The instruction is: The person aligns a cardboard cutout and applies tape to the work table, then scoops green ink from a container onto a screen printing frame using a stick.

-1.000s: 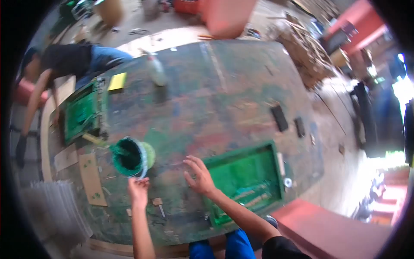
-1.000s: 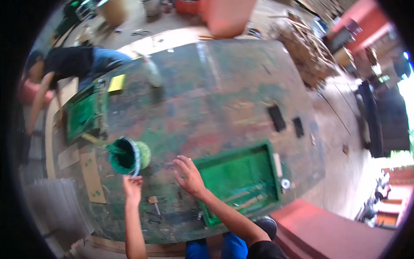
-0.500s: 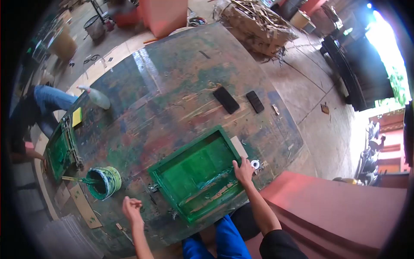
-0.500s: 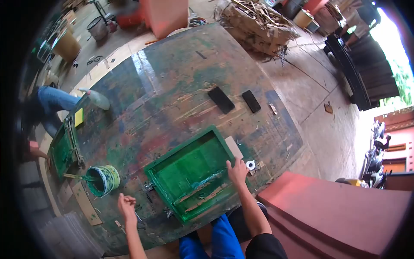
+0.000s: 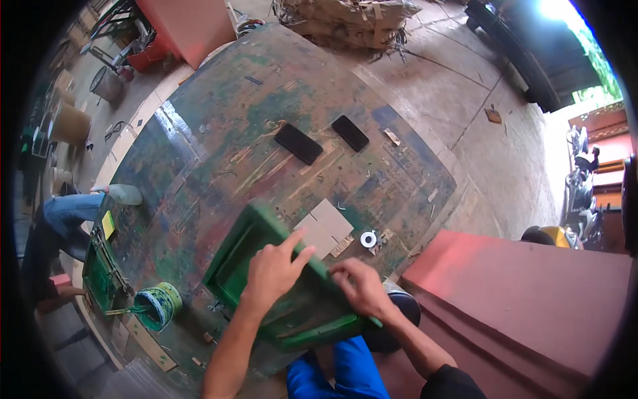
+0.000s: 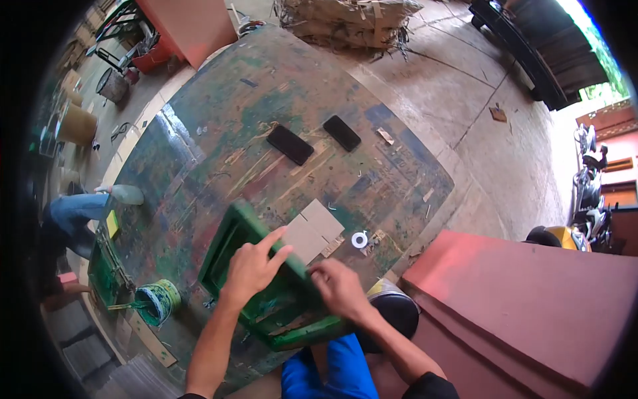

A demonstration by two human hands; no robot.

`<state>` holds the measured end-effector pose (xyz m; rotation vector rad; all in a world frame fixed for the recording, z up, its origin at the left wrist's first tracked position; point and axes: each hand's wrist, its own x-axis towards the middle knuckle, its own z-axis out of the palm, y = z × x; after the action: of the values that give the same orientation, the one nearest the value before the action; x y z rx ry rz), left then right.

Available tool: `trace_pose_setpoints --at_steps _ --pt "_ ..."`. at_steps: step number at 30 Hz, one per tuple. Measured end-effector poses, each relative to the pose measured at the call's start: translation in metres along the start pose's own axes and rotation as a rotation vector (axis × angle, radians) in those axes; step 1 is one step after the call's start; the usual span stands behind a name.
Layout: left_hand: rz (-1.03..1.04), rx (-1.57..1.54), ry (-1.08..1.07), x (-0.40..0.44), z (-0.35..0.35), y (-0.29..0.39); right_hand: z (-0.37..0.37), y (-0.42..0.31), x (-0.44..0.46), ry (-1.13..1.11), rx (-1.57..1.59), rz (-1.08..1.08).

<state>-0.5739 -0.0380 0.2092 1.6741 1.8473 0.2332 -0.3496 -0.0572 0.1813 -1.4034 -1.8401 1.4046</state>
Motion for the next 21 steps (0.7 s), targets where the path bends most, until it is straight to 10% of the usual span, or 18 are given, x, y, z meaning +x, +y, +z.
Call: trace_pose_setpoints --at_steps 7,12,21 --pt "-0.213 -0.179 -0.01 -0.067 -0.061 0.009 -0.041 -0.023 0.017 -0.399 0.307 0.051" --pt "-0.313 -0.247 -0.008 -0.102 -0.087 0.012 0.04 0.173 0.112 0.282 -0.319 -0.05" --pt "-0.263 -0.178 0.024 -0.139 -0.105 -0.009 0.085 0.197 0.14 0.24 -0.64 0.185"
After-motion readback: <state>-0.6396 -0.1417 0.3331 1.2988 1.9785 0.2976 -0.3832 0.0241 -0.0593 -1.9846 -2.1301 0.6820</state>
